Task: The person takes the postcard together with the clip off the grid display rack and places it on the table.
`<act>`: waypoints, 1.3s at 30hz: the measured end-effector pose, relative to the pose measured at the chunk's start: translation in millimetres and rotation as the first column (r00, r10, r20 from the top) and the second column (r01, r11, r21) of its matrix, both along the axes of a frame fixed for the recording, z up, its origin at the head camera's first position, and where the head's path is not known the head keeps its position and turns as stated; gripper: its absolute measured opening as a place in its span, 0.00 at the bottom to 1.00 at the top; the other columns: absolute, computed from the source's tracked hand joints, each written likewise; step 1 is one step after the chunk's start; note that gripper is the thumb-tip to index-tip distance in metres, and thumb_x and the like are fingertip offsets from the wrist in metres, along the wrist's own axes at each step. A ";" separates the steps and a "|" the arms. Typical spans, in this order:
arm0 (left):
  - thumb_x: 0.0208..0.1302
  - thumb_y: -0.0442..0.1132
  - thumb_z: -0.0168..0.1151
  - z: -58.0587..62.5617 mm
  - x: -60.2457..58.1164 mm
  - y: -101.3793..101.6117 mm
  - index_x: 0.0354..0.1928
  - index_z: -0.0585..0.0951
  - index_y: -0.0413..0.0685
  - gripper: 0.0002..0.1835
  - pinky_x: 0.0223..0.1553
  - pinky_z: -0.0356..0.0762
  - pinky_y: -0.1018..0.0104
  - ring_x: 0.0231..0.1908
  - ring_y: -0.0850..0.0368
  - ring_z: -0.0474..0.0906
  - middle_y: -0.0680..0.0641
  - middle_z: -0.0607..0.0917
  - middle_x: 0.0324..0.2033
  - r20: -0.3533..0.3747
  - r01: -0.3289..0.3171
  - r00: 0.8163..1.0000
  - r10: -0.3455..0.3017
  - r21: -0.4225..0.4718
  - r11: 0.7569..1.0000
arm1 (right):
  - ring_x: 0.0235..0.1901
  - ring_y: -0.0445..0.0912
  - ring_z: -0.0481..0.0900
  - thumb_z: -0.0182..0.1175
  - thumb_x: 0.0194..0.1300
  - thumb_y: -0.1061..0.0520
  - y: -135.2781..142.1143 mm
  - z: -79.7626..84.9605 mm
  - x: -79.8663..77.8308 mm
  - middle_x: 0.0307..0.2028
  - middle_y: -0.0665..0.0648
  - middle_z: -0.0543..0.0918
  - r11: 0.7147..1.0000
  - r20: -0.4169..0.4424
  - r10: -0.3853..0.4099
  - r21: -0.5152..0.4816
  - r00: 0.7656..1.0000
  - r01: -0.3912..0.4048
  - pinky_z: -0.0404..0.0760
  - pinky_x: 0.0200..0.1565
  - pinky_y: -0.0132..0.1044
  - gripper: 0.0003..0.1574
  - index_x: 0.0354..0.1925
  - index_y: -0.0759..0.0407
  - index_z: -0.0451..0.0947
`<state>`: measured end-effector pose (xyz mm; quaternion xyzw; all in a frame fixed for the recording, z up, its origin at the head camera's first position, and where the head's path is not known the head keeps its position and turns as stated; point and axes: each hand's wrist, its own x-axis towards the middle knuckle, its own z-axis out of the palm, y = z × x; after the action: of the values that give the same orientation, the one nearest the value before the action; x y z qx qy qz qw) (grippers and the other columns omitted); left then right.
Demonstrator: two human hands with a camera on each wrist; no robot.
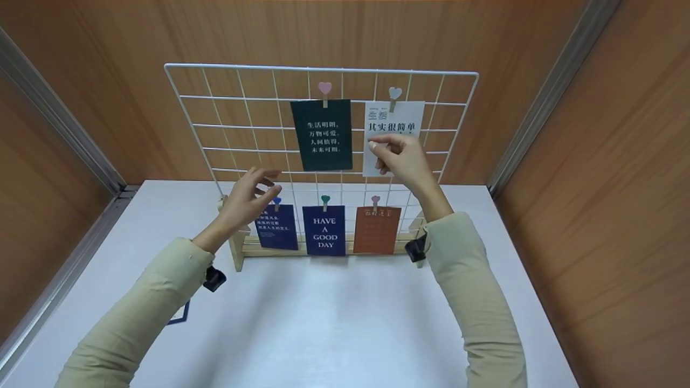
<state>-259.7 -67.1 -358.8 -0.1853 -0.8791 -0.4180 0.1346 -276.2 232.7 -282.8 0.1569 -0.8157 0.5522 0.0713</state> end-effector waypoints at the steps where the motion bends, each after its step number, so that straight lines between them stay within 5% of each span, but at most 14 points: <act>1: 0.61 0.40 0.54 0.9 -1.0 1.5 0.52 0.72 0.40 0.18 0.41 0.68 0.65 0.43 0.54 0.69 0.47 0.73 0.44 0.000 -0.001 1.000 0.001 0.005 1.000 | 0.21 0.43 0.73 0.56 0.60 0.53 -1.5 1.0 -1.6 0.23 0.56 0.77 1.000 -0.004 0.007 -0.018 1.000 -0.007 0.75 0.26 0.29 0.22 0.46 0.68 0.75; 10: 0.61 0.38 0.54 6.7 -6.5 13.8 0.53 0.71 0.41 0.18 0.42 0.70 0.64 0.43 0.54 0.70 0.46 0.74 0.45 -0.003 0.018 1.000 -0.018 0.100 0.995 | 0.22 0.43 0.73 0.57 0.59 0.53 -21.1 11.6 -8.2 0.23 0.58 0.75 0.990 0.004 0.033 -0.140 0.999 -0.033 0.75 0.27 0.29 0.17 0.43 0.63 0.77; 20: 0.61 0.38 0.53 13.8 -12.3 24.5 0.54 0.70 0.42 0.19 0.44 0.69 0.67 0.46 0.56 0.69 0.47 0.73 0.49 0.018 0.022 1.000 -0.025 0.191 0.981 | 0.20 0.44 0.72 0.59 0.57 0.54 -39.8 30.6 -11.1 0.23 0.57 0.74 0.934 0.012 0.013 -0.358 1.000 -0.008 0.73 0.27 0.28 0.18 0.45 0.62 0.77; 31: 0.61 0.36 0.54 13.4 -17.3 30.5 0.54 0.70 0.41 0.18 0.45 0.67 0.70 0.46 0.56 0.69 0.45 0.74 0.48 0.087 0.024 0.995 -0.052 0.296 0.955 | 0.19 0.43 0.70 0.58 0.58 0.56 -64.1 41.8 -17.0 0.23 0.58 0.72 0.890 0.028 0.021 -0.456 0.999 -0.006 0.71 0.25 0.28 0.20 0.50 0.62 0.74; 39: 0.62 0.35 0.53 9.8 -20.1 36.0 0.54 0.70 0.41 0.18 0.46 0.67 0.71 0.45 0.59 0.69 0.46 0.74 0.47 0.121 0.023 0.991 -0.063 0.312 0.950 | 0.19 0.43 0.72 0.54 0.62 0.57 -80.2 45.6 -18.8 0.22 0.58 0.74 0.893 0.029 -0.003 -0.449 1.000 0.016 0.72 0.26 0.28 0.21 0.53 0.60 0.71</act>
<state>-279.8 -31.1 -349.0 -0.1536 -0.8053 -0.5646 0.0956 -295.0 152.5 -237.1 0.1246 -0.6678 0.7273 0.0971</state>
